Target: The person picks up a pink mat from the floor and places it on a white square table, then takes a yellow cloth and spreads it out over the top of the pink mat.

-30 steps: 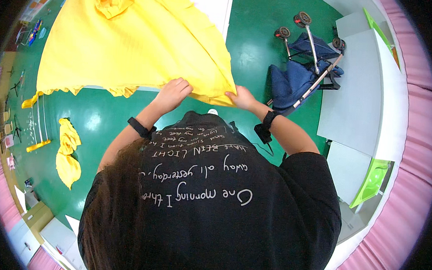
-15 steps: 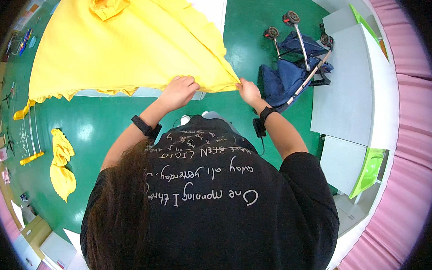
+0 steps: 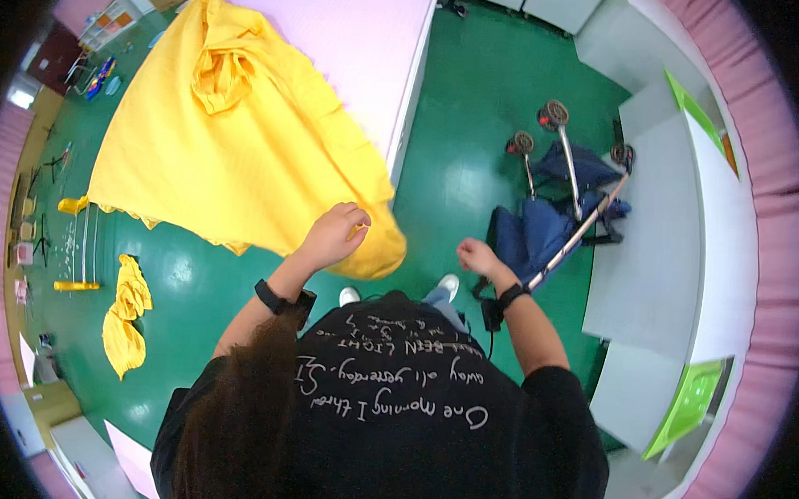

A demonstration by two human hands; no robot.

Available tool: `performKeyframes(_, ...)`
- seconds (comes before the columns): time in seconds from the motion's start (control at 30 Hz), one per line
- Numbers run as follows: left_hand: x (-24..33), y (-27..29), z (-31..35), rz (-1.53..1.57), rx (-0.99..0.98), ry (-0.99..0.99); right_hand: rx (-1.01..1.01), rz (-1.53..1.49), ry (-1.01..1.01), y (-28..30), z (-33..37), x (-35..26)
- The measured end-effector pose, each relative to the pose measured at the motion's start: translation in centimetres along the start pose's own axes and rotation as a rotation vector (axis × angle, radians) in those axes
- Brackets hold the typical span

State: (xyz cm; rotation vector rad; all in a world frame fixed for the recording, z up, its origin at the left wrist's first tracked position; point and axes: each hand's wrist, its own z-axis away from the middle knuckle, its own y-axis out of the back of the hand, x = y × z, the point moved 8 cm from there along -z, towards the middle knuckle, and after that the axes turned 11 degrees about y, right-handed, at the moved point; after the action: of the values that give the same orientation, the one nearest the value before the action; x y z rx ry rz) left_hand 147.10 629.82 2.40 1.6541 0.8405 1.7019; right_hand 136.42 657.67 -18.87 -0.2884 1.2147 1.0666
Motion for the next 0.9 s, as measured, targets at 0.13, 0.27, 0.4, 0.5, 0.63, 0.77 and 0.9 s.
performKeyframes(0.13,0.9,0.5,-6.4,-0.118,0.260,0.142,0.047,-0.100,0.109,7.5,1.6,2.7)
performKeyframes(0.27,-2.7,1.3,-10.1,-0.307,0.529,0.457,0.221,-0.329,0.021,15.6,3.7,5.7)
performKeyframes(0.4,-5.2,1.2,-13.9,-0.534,0.410,0.834,0.305,-0.307,-0.114,21.5,4.1,10.2)
performKeyframes(0.5,-6.1,2.7,-16.5,-0.544,0.427,0.996,0.252,-0.324,-0.098,23.7,1.6,10.5)
performKeyframes(0.63,-9.7,4.4,-18.5,-0.420,0.381,1.210,0.207,-0.313,-0.125,25.5,-3.7,10.1)
performKeyframes(0.77,-14.2,4.9,-18.5,-0.260,0.407,1.298,0.151,-0.330,-0.072,26.3,-10.8,6.5)
performKeyframes(0.9,-11.1,3.6,-23.5,0.096,0.407,0.852,0.090,-0.320,-0.013,28.5,-18.0,2.8)
